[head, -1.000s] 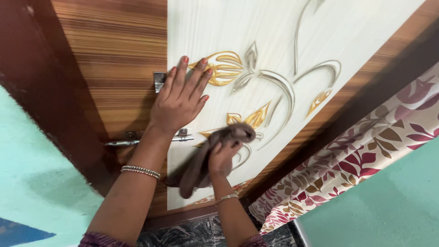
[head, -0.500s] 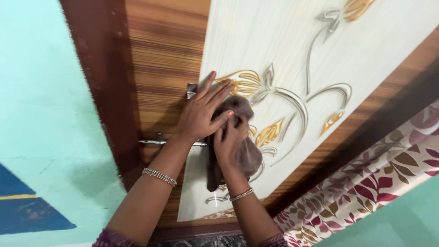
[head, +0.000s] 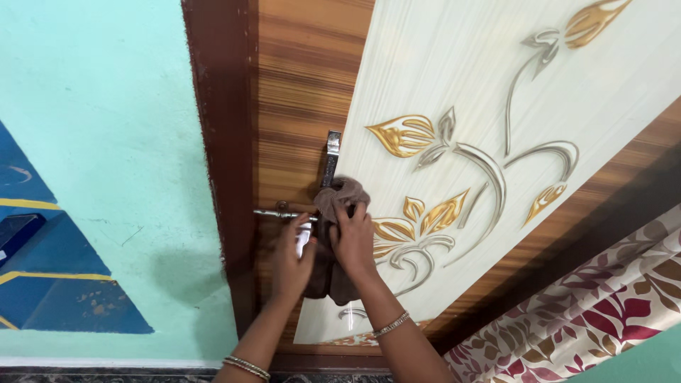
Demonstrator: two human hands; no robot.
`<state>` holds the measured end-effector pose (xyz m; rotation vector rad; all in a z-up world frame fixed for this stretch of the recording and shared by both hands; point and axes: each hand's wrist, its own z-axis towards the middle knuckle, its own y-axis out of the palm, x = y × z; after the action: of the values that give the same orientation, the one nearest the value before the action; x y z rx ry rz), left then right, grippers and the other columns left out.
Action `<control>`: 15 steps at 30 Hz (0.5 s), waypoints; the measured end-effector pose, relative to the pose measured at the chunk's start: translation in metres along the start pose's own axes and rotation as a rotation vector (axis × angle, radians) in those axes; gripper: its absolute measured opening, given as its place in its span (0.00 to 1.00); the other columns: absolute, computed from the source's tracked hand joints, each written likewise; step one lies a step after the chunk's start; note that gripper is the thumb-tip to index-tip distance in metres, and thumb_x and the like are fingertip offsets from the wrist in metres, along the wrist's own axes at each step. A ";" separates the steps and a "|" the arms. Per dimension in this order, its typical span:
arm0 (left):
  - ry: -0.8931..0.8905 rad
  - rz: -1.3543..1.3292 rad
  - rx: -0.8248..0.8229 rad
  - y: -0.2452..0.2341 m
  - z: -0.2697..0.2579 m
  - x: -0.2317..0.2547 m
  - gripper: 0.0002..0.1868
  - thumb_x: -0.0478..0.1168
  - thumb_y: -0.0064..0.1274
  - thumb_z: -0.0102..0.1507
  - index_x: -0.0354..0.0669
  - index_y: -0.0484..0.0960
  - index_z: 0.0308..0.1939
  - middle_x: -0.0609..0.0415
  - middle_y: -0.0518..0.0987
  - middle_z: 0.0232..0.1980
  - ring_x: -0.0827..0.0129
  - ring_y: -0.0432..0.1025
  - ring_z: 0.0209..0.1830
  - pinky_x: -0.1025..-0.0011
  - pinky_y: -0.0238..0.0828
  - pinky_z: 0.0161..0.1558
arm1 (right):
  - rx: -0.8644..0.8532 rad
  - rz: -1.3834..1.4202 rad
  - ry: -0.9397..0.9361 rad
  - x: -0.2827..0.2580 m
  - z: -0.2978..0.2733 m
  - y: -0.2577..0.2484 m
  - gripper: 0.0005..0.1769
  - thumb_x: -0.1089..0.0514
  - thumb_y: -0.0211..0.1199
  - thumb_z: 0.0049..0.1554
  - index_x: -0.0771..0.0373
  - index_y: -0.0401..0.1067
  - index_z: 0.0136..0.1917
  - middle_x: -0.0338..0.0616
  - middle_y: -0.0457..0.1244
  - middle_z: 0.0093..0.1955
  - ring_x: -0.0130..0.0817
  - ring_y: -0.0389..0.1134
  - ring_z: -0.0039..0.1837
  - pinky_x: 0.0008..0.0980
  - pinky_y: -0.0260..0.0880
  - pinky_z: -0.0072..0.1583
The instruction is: The person wipes the surface of a white door with gold floral patterns using a brown cloth. They clean the door frame, the decorative panel, and the metal latch area. The person then moves to a second wooden door and wipes its surface with the same cloth.
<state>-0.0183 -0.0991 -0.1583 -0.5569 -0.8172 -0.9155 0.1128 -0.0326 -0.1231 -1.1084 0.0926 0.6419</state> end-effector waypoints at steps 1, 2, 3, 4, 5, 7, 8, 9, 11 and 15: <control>0.020 -0.052 -0.036 0.006 -0.005 0.000 0.32 0.41 0.55 0.66 0.47 0.65 0.73 0.45 0.73 0.69 0.54 0.70 0.65 0.58 0.67 0.65 | -0.084 0.184 0.067 0.004 -0.005 0.002 0.29 0.61 0.61 0.56 0.56 0.66 0.71 0.58 0.52 0.71 0.57 0.61 0.64 0.50 0.64 0.63; 0.091 -0.068 -0.084 0.010 -0.008 0.002 0.33 0.39 0.53 0.66 0.47 0.64 0.76 0.40 0.67 0.73 0.51 0.68 0.68 0.57 0.65 0.67 | -0.164 0.369 0.128 0.007 -0.008 0.004 0.28 0.62 0.59 0.57 0.57 0.65 0.71 0.56 0.51 0.73 0.55 0.63 0.64 0.48 0.66 0.64; 0.162 -0.083 -0.133 0.012 -0.010 0.005 0.34 0.37 0.51 0.67 0.47 0.62 0.78 0.36 0.60 0.77 0.48 0.65 0.70 0.57 0.63 0.68 | -0.178 0.543 0.029 0.008 -0.014 0.008 0.29 0.65 0.57 0.58 0.59 0.63 0.73 0.55 0.52 0.74 0.52 0.61 0.68 0.46 0.62 0.68; 0.233 -0.098 -0.182 0.012 -0.009 0.008 0.36 0.34 0.49 0.67 0.48 0.61 0.80 0.31 0.54 0.81 0.45 0.63 0.73 0.56 0.61 0.69 | -0.192 0.716 -0.074 0.008 -0.021 0.011 0.31 0.69 0.54 0.59 0.61 0.61 0.75 0.54 0.54 0.75 0.49 0.60 0.71 0.45 0.57 0.72; 0.181 -0.091 -0.187 0.007 -0.005 0.010 0.38 0.37 0.50 0.65 0.48 0.60 0.80 0.32 0.52 0.82 0.45 0.62 0.73 0.57 0.62 0.68 | -0.208 0.888 -0.178 0.006 -0.022 0.011 0.32 0.72 0.52 0.59 0.63 0.59 0.76 0.53 0.55 0.76 0.45 0.59 0.75 0.43 0.52 0.75; 0.077 -0.079 -0.192 -0.001 0.010 0.013 0.41 0.42 0.52 0.62 0.48 0.57 0.81 0.34 0.47 0.84 0.44 0.60 0.75 0.58 0.64 0.66 | -0.230 0.840 -0.318 0.000 -0.016 -0.008 0.32 0.75 0.48 0.59 0.66 0.63 0.76 0.52 0.57 0.78 0.45 0.58 0.77 0.41 0.53 0.76; 0.070 -0.143 -0.108 -0.001 0.015 0.015 0.42 0.41 0.54 0.63 0.45 0.56 0.80 0.35 0.50 0.83 0.43 0.59 0.76 0.56 0.61 0.69 | -0.243 0.819 -0.380 -0.006 -0.019 -0.022 0.32 0.77 0.47 0.60 0.68 0.66 0.76 0.51 0.57 0.79 0.45 0.57 0.78 0.41 0.54 0.76; 0.063 -0.207 -0.024 -0.001 0.021 0.017 0.42 0.41 0.57 0.64 0.42 0.55 0.80 0.37 0.54 0.82 0.43 0.58 0.77 0.54 0.58 0.71 | -0.277 0.866 -0.311 -0.013 -0.016 -0.037 0.31 0.76 0.45 0.59 0.67 0.67 0.74 0.50 0.59 0.76 0.42 0.61 0.70 0.38 0.61 0.69; 0.023 -0.219 0.123 -0.004 0.025 0.024 0.40 0.40 0.60 0.65 0.41 0.58 0.79 0.42 0.62 0.78 0.45 0.62 0.77 0.54 0.60 0.73 | -0.350 0.958 -0.163 -0.026 0.001 -0.067 0.30 0.73 0.42 0.59 0.64 0.71 0.70 0.47 0.62 0.72 0.35 0.67 0.56 0.34 0.75 0.55; 0.199 0.031 0.333 -0.018 0.055 0.053 0.34 0.36 0.59 0.67 0.47 0.64 0.76 0.47 0.62 0.77 0.50 0.66 0.76 0.59 0.69 0.76 | 0.312 0.516 -0.310 -0.051 0.051 -0.087 0.16 0.66 0.50 0.67 0.65 0.73 0.65 0.50 0.66 0.61 0.38 0.70 0.57 0.32 0.71 0.56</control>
<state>-0.0357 -0.0930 -0.0821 -0.1840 -0.7578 -0.7716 0.1042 -0.0366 -0.0103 -0.6703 0.2079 1.2101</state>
